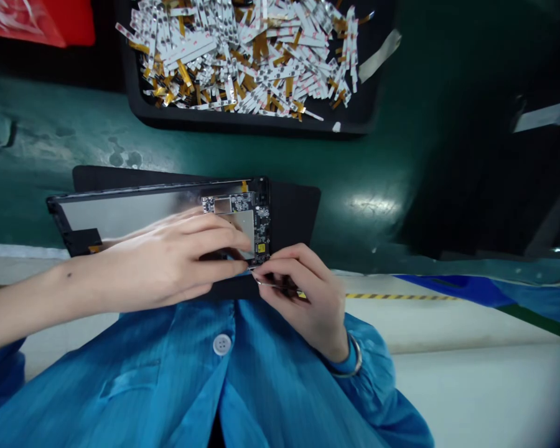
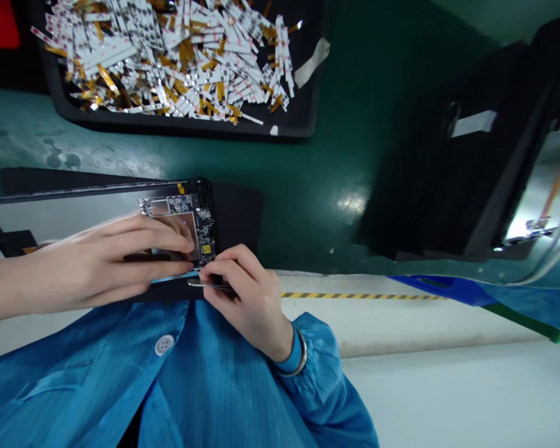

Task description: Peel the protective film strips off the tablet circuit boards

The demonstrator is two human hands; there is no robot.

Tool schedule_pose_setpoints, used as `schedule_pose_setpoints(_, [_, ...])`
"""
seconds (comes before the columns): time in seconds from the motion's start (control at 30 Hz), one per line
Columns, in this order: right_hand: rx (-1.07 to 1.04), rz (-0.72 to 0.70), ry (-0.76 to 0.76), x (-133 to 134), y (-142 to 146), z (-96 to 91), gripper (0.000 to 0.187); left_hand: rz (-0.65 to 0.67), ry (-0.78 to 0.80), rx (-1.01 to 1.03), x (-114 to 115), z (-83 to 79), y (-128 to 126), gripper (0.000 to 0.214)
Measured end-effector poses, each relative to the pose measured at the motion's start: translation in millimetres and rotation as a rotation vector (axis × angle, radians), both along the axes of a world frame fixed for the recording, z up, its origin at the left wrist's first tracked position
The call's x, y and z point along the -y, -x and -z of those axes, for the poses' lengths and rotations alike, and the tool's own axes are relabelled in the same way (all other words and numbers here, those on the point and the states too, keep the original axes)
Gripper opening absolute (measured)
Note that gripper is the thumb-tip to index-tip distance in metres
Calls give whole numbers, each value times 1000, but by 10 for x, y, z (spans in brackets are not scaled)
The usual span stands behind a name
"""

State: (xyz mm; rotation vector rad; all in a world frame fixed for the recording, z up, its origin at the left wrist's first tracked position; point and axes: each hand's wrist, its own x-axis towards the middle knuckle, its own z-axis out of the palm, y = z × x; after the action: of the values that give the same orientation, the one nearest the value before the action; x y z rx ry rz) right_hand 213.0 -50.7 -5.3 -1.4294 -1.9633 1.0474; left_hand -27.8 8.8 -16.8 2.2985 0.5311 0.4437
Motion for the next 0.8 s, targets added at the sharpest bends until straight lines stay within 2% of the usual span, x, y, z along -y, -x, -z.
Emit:
schedule_pose_setpoints(0.17, [-7,3,-114,28,-7,73,15,36,-80,-14,-4,13,-7,31])
schedule_pose_setpoints(0.33, [22,62,-236,33,-26,120,17,6,-211,-6,24,-27,-57,31])
schedule_pose_setpoints(0.5, [-34,16,-206,-5,-124,128,20,-7,-223,-137,44,-139,-98,34])
schedule_pose_setpoints(0.6, [-96,-5,-176,-55,-190,95,23,62,-361,-177,78,-207,-135,32])
schedule_pose_setpoints(0.67, [-136,76,-193,-98,-259,53,22,102,-482,-212,107,-252,-139,32])
schedule_pose_setpoints(0.7, [-160,164,-222,-124,-318,27,20,121,-526,-238,116,-277,-119,33])
schedule_pose_setpoints(0.73, [-187,280,-265,-153,-403,0,18,121,-545,-260,117,-305,-77,36])
schedule_pose_setpoints(0.8, [-240,564,-387,-225,-673,-54,14,0,-461,-260,78,-369,80,41])
